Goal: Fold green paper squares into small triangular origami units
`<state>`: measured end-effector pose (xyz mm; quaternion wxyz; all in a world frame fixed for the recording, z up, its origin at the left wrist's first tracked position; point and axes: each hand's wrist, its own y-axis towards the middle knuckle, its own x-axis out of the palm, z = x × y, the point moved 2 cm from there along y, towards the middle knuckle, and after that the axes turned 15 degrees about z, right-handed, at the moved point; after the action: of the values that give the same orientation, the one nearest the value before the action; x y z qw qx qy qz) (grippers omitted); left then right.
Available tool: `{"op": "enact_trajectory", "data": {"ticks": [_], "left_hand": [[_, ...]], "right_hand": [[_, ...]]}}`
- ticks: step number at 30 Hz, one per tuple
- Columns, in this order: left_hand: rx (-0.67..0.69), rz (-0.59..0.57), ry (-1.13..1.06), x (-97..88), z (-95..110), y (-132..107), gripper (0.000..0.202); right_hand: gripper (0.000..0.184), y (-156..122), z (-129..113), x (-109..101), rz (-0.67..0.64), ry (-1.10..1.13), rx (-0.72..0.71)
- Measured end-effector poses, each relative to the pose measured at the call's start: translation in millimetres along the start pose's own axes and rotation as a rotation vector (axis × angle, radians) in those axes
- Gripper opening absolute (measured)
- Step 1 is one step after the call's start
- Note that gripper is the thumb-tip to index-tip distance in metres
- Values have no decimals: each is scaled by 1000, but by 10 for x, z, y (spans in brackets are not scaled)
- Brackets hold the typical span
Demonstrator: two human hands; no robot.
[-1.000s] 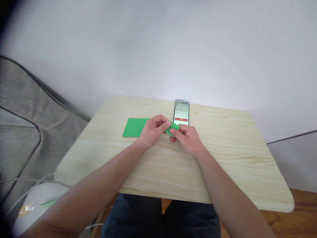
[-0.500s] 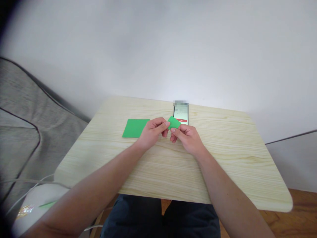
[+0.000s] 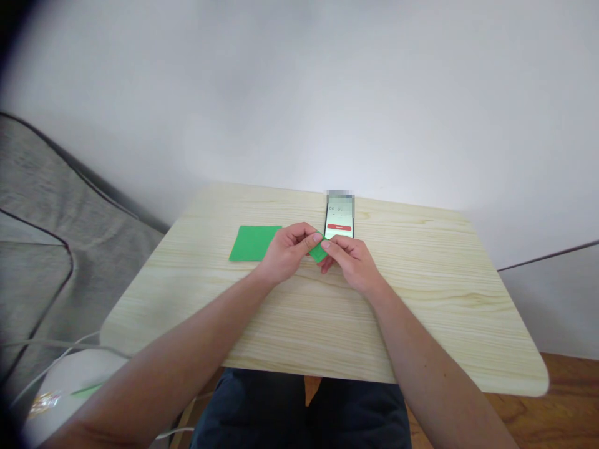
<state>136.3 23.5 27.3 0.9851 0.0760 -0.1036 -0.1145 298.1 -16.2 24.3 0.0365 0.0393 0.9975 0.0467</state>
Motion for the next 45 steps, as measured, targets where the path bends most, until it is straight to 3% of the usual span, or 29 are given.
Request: {"op": "enact_trajectory", "data": {"ticks": [5, 8, 14, 16, 19, 22, 25, 29, 45], "left_hand": [[-43, 8, -41, -8, -39, 21, 30], [-42, 25, -38, -39, -58, 44, 43], [29, 27, -31, -38, 28, 72, 28], [21, 22, -10, -19, 98, 57, 26], [-19, -75, 69, 0, 209, -60, 24], [38, -152, 225, -40, 294, -309, 23], [173, -115, 427, -118, 316, -605, 27], [206, -105, 410, -168, 259, -871, 15], [159, 8, 472, -148, 127, -1050, 10]], "right_hand": [[38, 14, 33, -2, 28, 30, -2], [40, 30, 46, 2, 53, 64, 26], [41, 28, -28, -48, -4, 145, 286], [39, -30, -99, -92, -17, 161, 305], [32, -214, -179, -149, -8, 211, 295], [31, -488, -168, -171, 43, 259, 382], [33, -759, -112, -159, 48, 252, 490], [35, -980, -64, -138, 29, 246, 562], [37, -1094, 2, -97, -4, 254, 611]]}}
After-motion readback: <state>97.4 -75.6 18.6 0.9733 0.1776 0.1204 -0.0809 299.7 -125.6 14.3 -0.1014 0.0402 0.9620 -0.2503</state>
